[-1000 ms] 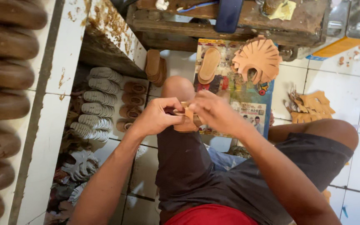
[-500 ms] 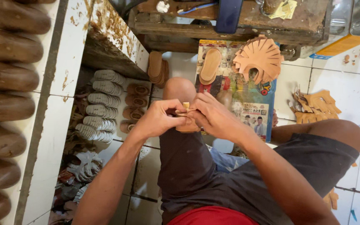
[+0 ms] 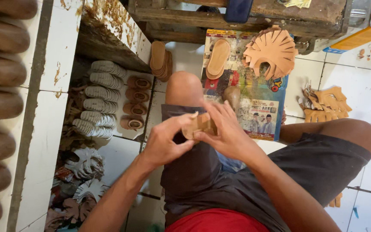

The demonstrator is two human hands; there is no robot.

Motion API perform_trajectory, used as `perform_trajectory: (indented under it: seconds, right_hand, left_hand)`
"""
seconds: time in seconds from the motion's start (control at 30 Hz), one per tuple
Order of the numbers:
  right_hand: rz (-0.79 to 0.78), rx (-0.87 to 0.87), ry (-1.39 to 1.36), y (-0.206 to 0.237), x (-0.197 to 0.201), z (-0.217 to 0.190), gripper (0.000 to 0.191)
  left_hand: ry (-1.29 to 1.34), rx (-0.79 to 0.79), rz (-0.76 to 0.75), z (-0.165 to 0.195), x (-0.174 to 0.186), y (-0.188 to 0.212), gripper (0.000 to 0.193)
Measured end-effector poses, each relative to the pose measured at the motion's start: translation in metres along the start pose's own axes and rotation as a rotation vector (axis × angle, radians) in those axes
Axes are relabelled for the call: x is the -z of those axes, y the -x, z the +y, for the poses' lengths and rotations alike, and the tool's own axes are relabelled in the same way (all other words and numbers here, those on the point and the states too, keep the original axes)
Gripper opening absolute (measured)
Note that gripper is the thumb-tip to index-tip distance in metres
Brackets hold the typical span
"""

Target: The person sits on the floor and assembles slipper components by hand. They pick up a sole and a decorative upper piece, align them, and press them together to form a finished slipper, repeating the process with multiple units.

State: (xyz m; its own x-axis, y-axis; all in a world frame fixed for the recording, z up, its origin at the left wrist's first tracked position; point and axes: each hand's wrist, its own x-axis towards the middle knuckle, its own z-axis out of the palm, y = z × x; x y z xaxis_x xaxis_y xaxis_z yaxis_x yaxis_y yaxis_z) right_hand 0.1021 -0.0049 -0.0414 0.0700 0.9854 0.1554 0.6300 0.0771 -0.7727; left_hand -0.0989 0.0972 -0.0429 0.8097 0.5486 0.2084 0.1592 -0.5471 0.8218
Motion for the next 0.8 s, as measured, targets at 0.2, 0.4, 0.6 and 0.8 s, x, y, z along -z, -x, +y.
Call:
perform_trajectory:
  seconds: [0.2,0.4,0.6,0.8]
  right_hand:
    - [-0.189,-0.375,-0.087,-0.003,0.002,-0.001,0.061]
    - [-0.102,0.024,-0.232,-0.010,0.020,0.010,0.040]
    - [-0.141,0.161,-0.200,-0.023,0.016,0.019,0.011]
    - [-0.050,0.219,-0.232,-0.026,0.001,0.021,0.010]
  left_hand:
    - [-0.061,-0.137,-0.059,0.004,0.007,0.003,0.031]
    - [-0.060,-0.151,-0.118,-0.001,0.009,0.004,0.022]
    - [-0.024,-0.096,-0.138,-0.001,0.008,0.004,0.021]
    - [0.030,-0.025,-0.135,-0.003,0.012,0.002,0.020]
